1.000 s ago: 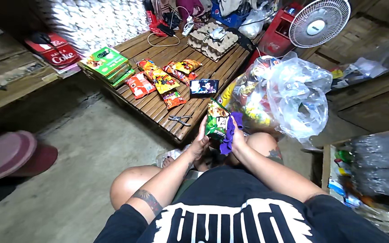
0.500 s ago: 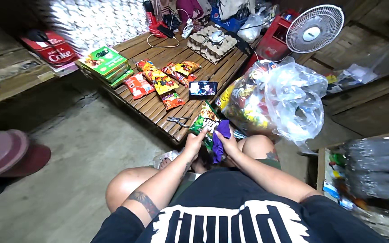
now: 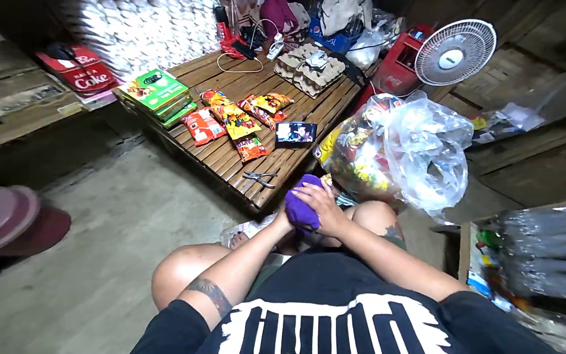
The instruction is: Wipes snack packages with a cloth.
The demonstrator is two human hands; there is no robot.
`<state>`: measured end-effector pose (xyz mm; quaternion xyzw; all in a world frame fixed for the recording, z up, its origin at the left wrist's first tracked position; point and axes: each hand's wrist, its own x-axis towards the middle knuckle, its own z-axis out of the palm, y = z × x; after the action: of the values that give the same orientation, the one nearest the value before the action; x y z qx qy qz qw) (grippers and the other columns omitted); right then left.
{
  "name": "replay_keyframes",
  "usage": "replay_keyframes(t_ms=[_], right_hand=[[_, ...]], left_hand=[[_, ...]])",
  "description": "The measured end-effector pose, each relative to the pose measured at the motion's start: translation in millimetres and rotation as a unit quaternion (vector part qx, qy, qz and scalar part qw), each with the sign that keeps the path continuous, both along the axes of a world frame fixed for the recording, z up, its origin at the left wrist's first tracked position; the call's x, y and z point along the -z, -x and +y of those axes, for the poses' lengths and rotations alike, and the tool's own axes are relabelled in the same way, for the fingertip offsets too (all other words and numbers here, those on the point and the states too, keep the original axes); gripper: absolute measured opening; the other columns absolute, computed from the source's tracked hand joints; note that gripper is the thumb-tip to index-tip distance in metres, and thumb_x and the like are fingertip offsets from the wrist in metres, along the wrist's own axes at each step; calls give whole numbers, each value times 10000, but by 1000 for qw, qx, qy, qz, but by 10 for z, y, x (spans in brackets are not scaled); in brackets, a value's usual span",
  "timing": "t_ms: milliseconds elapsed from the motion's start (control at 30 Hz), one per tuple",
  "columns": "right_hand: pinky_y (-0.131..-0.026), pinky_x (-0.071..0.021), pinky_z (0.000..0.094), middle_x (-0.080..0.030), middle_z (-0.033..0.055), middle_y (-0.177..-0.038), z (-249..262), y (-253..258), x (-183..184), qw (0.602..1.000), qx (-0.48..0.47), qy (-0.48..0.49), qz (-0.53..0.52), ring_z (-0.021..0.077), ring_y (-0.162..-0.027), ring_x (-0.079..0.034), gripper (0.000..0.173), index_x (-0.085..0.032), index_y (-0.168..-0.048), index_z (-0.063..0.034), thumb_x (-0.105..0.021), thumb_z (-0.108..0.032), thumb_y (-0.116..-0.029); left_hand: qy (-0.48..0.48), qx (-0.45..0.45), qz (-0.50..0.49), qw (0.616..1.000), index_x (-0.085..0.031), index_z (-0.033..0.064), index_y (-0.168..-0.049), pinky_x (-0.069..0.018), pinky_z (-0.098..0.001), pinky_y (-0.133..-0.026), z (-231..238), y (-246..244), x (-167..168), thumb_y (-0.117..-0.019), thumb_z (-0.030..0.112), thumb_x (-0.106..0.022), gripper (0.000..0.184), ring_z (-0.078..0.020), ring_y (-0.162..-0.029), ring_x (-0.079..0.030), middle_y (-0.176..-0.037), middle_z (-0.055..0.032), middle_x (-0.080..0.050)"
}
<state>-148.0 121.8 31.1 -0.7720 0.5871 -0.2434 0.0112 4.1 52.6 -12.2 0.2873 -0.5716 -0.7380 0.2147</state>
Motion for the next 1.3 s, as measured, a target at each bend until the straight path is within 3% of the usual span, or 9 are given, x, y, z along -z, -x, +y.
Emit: replay_keyframes(t_ms=[33,67,233,433,500,633,900,1133,1300], right_hand=[[-1136,-299,698,-652,81,-1376,-7,64,-26,1000,4,3,0,337,-1359,-541,543,-602,-1409,-173,-628,-424,-928],[-1140,-322,675,-669,94,-1340,-12,138,-44,1000,11,4,4,322,-1329,-569,547,-619,-1383,-150,-652,-439,-921],[-1112,-400,600,-711,116,-1217,-11,425,-71,1000,5,22,12,301,-1206,-645,426,-665,-1319,-149,-588,-364,-959],[-1133,-387,573,-645,147,-1353,55,735,-241,989,46,-140,-16,340,-1321,-558,566,-608,-1408,-107,-707,-292,-882],[-1149,-401,521,-603,190,-1392,80,844,-257,978,70,-184,-67,337,-1340,-539,651,-558,-1438,-51,-763,-329,-887],[-1128,-437,466,-599,234,-1375,173,821,-242,960,124,-180,-172,315,-1297,-576,688,-537,-1414,37,-795,-305,-875],[-1091,-474,416,-663,190,-1282,221,717,-243,930,194,-182,-252,227,-1212,-633,654,-527,-1413,17,-798,-264,-888],[-1085,-481,384,-659,189,-1287,231,713,-156,916,216,-172,-290,201,-1212,-630,684,-504,-1431,25,-791,-283,-892],[-1099,-469,368,-644,202,-1310,271,681,-86,917,220,-158,-293,204,-1231,-618,693,-505,-1420,51,-795,-269,-878]], left_hand=[[112,26,-43,992,-512,-136,-1333,-463,-262,-1043,-61,-4,-15,-892,-27,-663,479,-131,-1171,-603,-1248,-193,-642],[164,44,-66,983,-556,-126,-1299,-468,-317,-1067,-100,6,-46,-859,15,-708,486,-174,-1192,-617,-1246,-207,-657],[208,101,-62,971,-584,-74,-1324,-431,-410,-1119,-221,75,-125,-918,-10,-539,413,-237,-1275,-582,-1319,-211,-631],[194,126,-69,971,-487,-15,-1469,-401,-376,-1153,-297,76,-140,-1035,154,-543,470,-224,-1335,-546,-1435,-200,-563],[175,120,-54,976,-497,-10,-1456,-434,-350,-1124,-313,60,-152,-1040,182,-557,461,-190,-1285,-582,-1393,-183,-596],[120,103,-28,987,-491,-44,-1422,-499,-348,-1047,-318,55,-156,-1033,260,-586,502,-171,-1154,-646,-1282,-190,-642],[38,53,21,998,-487,-42,-1382,-589,-321,-902,-316,78,-121,-1046,327,-548,504,-118,-961,-704,-1116,-127,-696],[106,16,5,994,-539,15,-1412,-534,-368,-998,-359,105,-3,-1119,329,-314,485,-140,-1073,-678,-1196,-135,-694],[115,-29,-20,993,-564,7,-1391,-524,-400,-1010,-382,108,-5,-1125,304,-302,478,-176,-1098,-674,-1211,-161,-689]])
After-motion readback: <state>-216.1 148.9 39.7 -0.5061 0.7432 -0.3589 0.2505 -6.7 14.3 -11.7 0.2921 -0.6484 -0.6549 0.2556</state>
